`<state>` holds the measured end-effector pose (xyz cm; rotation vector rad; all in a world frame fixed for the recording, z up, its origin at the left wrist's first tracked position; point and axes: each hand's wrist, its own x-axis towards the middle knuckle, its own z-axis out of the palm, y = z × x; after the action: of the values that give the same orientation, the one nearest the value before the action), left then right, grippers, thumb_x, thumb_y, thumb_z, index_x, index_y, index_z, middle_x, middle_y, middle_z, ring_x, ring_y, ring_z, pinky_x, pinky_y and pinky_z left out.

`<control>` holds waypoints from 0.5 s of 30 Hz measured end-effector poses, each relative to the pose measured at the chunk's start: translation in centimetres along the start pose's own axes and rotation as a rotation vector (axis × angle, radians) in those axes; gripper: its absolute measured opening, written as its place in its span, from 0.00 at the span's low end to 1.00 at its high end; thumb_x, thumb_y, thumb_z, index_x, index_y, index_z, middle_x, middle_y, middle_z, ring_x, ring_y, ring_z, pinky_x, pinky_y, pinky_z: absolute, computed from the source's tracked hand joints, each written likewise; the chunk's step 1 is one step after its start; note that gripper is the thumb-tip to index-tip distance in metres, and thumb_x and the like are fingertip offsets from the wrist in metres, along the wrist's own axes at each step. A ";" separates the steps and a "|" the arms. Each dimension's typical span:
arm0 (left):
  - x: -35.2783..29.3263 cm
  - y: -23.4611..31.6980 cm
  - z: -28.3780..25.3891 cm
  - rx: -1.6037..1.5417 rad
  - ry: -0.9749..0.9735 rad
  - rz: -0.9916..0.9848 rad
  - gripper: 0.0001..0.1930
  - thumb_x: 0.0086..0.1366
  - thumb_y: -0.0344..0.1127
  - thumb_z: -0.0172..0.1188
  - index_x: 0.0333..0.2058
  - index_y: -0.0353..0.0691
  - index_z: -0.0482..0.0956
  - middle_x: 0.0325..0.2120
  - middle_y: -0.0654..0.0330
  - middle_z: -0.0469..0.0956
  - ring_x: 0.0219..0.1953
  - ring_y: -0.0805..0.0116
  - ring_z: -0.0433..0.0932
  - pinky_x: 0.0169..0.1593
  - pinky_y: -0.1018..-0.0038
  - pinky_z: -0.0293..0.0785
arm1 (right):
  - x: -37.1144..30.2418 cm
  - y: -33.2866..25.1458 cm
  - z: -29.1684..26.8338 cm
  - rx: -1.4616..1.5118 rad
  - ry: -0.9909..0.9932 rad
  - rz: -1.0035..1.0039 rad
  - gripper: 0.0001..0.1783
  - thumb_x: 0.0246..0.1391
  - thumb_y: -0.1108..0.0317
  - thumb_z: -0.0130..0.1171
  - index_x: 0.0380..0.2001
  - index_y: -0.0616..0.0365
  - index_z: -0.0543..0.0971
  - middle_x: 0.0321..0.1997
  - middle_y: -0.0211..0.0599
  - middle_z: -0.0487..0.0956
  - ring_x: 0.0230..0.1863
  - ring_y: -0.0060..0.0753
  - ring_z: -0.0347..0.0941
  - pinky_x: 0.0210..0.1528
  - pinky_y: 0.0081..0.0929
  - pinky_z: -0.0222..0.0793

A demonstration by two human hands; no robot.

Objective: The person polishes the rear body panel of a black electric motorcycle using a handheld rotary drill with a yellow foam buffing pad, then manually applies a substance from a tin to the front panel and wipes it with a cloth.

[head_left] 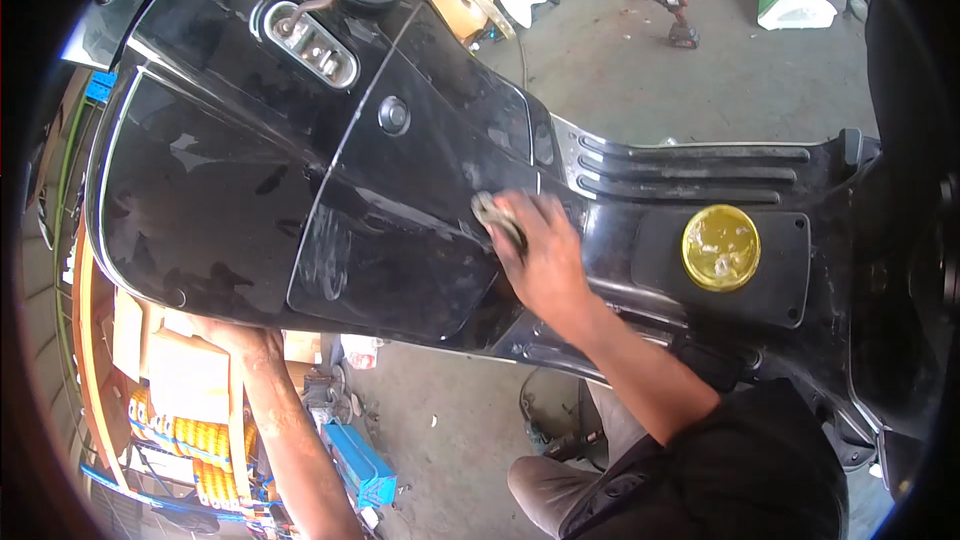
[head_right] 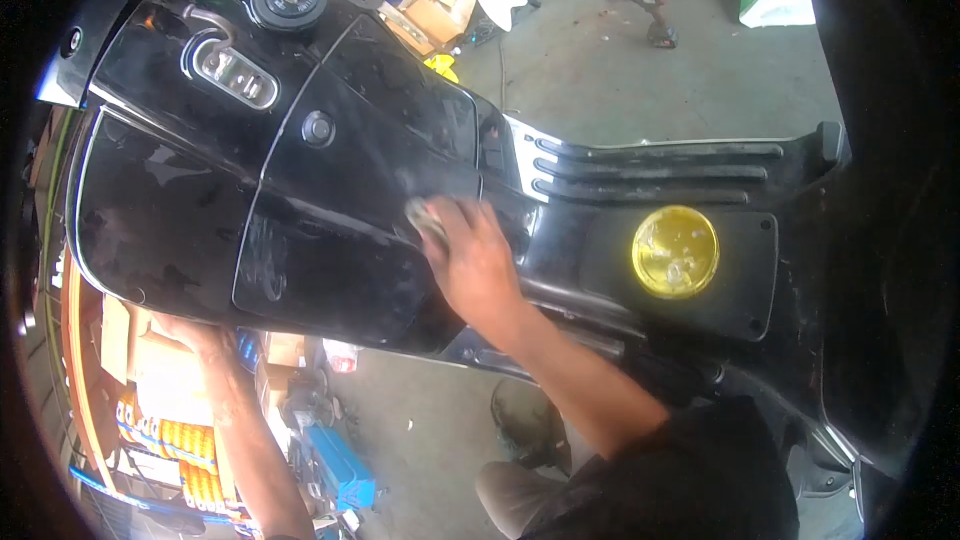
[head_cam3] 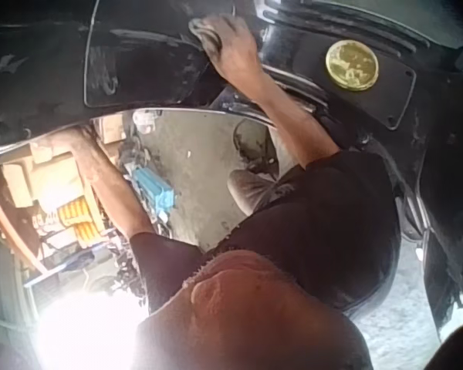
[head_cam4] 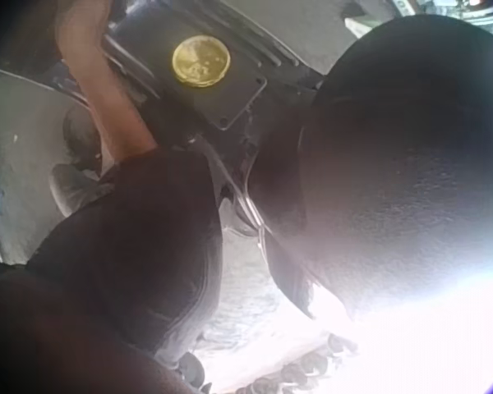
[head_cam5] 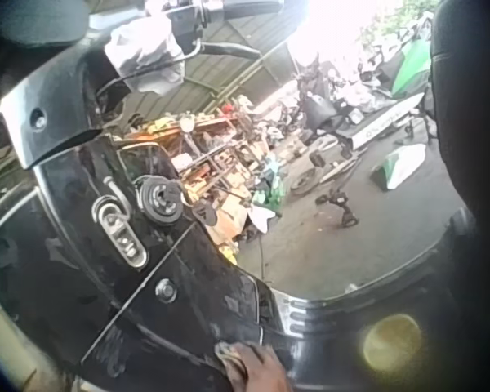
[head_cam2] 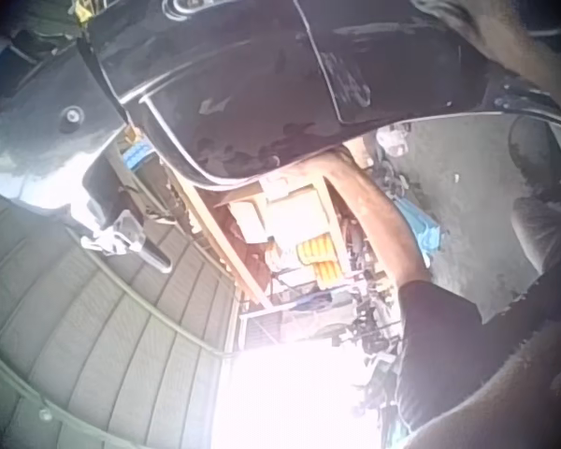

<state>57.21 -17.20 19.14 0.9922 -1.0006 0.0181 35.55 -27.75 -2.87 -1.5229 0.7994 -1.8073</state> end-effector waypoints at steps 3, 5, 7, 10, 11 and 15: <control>-0.2 -0.1 0.4 0.146 0.006 0.075 0.24 0.71 0.44 0.45 0.58 0.34 0.65 0.54 0.50 0.69 0.56 0.57 0.70 0.59 0.61 0.70 | 0.7 0.1 0.6 -0.021 0.028 -0.002 0.15 0.48 0.78 0.62 0.41 0.61 0.76 0.42 0.46 0.77 0.43 0.53 0.72 0.46 0.42 0.71; 0.5 -0.4 -0.1 0.097 -0.034 0.053 0.23 0.71 0.43 0.46 0.58 0.34 0.65 0.54 0.50 0.69 0.55 0.58 0.70 0.59 0.62 0.70 | 5.6 1.1 2.3 -0.013 0.192 -0.248 0.15 0.47 0.77 0.63 0.41 0.63 0.77 0.39 0.47 0.79 0.43 0.54 0.74 0.45 0.43 0.72; 0.2 -0.3 -0.1 0.080 -0.014 0.083 0.22 0.70 0.42 0.47 0.58 0.34 0.66 0.53 0.50 0.69 0.55 0.58 0.70 0.59 0.62 0.70 | 7.3 1.2 1.9 0.041 0.127 -0.192 0.10 0.50 0.74 0.62 0.38 0.61 0.78 0.38 0.46 0.81 0.39 0.54 0.77 0.40 0.41 0.73; -0.9 0.1 1.1 0.016 0.047 0.048 0.23 0.70 0.42 0.47 0.58 0.34 0.66 0.54 0.50 0.69 0.55 0.57 0.69 0.60 0.62 0.68 | 2.3 2.5 1.1 -0.032 0.018 -0.134 0.10 0.48 0.73 0.64 0.36 0.61 0.79 0.36 0.45 0.82 0.39 0.52 0.79 0.41 0.38 0.75; -1.0 0.3 1.5 -0.010 0.071 0.028 0.23 0.70 0.43 0.47 0.58 0.34 0.65 0.54 0.51 0.69 0.56 0.57 0.69 0.61 0.62 0.68 | 2.5 2.6 0.9 -0.033 -0.017 -0.100 0.10 0.48 0.72 0.64 0.35 0.61 0.80 0.35 0.45 0.82 0.38 0.52 0.79 0.41 0.38 0.75; -0.5 -0.1 0.9 0.092 -0.046 0.018 0.26 0.71 0.53 0.44 0.59 0.41 0.64 0.52 0.56 0.68 0.54 0.59 0.68 0.55 0.62 0.68 | 6.9 1.9 1.3 0.058 0.034 -0.017 0.09 0.48 0.73 0.63 0.35 0.62 0.81 0.35 0.49 0.82 0.38 0.53 0.79 0.44 0.41 0.75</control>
<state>56.38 -17.66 18.88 1.0711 -1.0587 0.0570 36.09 -34.41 -0.02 -1.4694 0.7460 -1.8576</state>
